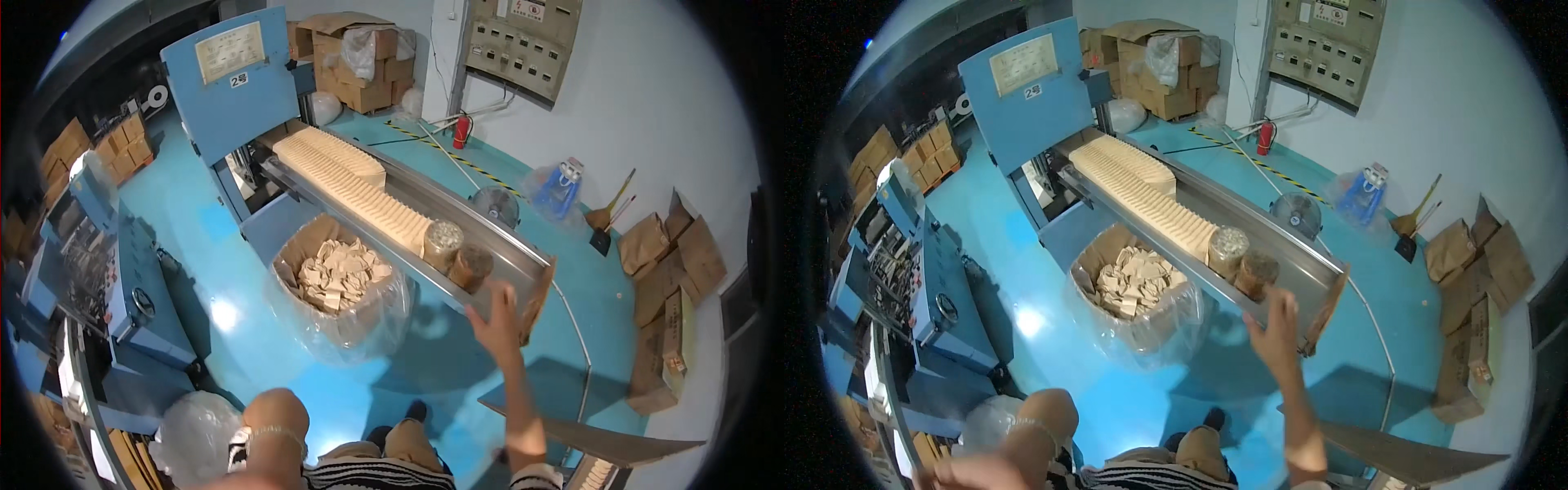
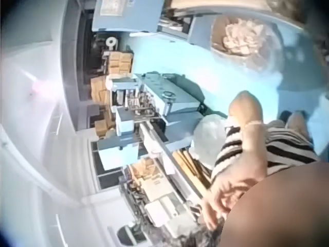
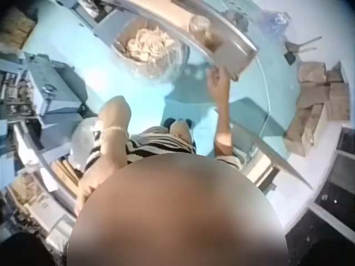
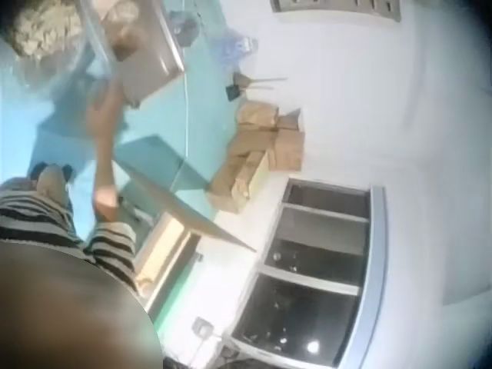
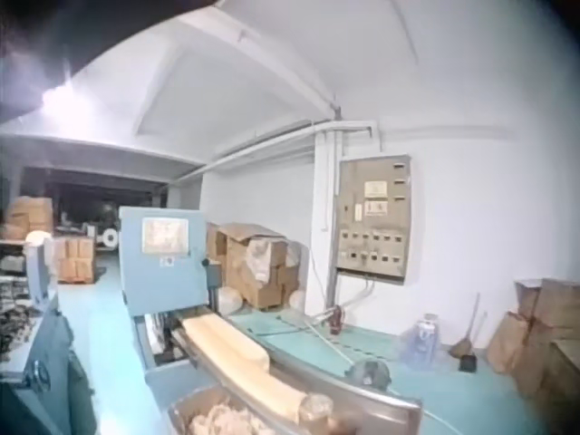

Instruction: The recorder is organizing stacks of small paper cards from a conveyor belt.

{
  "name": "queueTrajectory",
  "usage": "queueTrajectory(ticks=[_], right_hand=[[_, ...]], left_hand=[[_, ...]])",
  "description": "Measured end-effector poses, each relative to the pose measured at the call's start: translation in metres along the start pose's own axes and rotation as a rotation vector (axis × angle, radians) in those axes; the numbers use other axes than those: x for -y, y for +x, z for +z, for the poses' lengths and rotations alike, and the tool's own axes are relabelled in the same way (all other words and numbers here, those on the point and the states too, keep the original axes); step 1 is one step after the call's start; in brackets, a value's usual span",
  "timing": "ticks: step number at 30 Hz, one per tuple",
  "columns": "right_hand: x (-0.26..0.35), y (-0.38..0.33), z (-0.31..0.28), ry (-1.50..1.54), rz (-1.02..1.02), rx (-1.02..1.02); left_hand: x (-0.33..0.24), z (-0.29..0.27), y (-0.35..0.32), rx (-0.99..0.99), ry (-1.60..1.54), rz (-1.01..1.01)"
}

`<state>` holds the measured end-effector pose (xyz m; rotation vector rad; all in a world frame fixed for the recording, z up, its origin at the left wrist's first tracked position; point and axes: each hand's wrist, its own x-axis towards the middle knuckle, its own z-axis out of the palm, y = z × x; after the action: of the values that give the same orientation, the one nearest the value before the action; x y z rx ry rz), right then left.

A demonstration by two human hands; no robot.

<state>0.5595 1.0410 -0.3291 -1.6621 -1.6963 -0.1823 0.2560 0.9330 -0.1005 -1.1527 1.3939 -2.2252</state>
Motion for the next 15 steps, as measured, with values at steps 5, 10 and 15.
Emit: queueTrajectory(ticks=[5,10,15], right_hand=[[-0.108,0.071,0.052,0.154,0.111,0.335],[-0.11,0.131,0.043,0.101,0.133,0.517],[-0.13,0.204,0.117,0.266,0.068,0.522]], left_hand=[[0.015,-0.148,-0.145,-0.001,0.7,-0.909],[0.053,-0.282,-0.352,1.36,1.192,-1.501],[0.062,-0.36,-0.482,1.797,1.249,-1.744]])
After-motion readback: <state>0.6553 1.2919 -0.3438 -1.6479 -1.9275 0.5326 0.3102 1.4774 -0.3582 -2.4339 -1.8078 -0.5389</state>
